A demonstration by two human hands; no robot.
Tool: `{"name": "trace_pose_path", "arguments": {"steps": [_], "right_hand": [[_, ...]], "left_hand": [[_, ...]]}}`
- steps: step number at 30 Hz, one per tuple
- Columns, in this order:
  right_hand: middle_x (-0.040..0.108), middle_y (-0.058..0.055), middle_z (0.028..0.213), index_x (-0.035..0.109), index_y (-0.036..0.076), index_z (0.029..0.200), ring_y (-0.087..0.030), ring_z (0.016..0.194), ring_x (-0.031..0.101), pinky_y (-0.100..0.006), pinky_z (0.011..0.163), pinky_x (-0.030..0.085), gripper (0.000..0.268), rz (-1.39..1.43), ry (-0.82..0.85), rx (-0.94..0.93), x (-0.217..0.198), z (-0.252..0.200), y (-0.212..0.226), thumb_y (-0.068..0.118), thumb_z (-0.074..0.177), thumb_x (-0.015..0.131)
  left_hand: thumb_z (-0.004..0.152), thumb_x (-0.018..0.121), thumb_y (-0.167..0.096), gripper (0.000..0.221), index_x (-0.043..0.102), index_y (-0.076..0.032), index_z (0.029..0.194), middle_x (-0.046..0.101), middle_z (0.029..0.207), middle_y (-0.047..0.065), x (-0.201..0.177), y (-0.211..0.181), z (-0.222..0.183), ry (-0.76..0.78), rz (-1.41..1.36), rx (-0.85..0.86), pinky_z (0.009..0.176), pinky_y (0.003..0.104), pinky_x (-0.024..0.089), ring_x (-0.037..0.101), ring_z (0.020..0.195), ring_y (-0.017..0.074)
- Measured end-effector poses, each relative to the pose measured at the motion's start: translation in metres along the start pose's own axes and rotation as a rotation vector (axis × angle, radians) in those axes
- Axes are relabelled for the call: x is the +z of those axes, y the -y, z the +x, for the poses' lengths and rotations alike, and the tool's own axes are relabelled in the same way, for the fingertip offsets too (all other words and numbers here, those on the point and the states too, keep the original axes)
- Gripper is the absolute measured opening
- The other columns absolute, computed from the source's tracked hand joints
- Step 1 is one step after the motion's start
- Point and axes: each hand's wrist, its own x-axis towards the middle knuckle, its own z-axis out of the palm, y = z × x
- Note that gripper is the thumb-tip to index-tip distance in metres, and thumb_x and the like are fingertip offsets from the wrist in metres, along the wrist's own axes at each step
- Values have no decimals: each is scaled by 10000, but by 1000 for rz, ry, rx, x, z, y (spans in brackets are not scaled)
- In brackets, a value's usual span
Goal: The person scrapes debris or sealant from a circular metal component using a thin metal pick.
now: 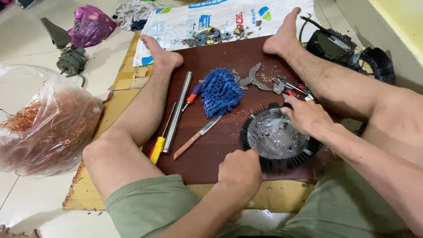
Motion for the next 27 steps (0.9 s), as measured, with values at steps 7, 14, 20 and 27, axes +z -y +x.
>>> {"name": "trace_pose_path", "arguments": {"steps": [7,14,20,27], "right_hand": [[680,-325,1345,562,323,1503,-565,1201,676,-652,994,567,437,33,34,7,-10,-34,17,445,1100,442],[690,-288,1363,584,365,1470,-518,1236,679,-601,1023,563,424,56,30,72,-5,-40,6,494,1085,462],[677,-297,1361,536,368,1503,-529,1232,678,-614,1020,558,435,-20,55,85,-15,-55,20,487,1098,431],[660,-303,1413,555,349,1477,-555,1252,651,-620,1044,541,408,-41,48,-3,-6,-29,17,455,1104,430]], "left_hand": [[980,510,-226,377,653,-105,1307,536,710,30,0,7,22,73,-1398,-314,365,173,389,436,426,62],[962,516,-327,402,783,-354,1261,791,1148,143,-34,25,-19,90,-317,-97,973,528,602,723,1167,402],[972,499,-293,424,771,-310,1297,782,1189,135,-56,14,-36,202,-170,-37,983,529,594,721,1168,394],[928,551,-267,375,800,-244,1208,795,1121,159,-40,14,-44,156,-272,-39,938,546,605,732,1123,412]]}}
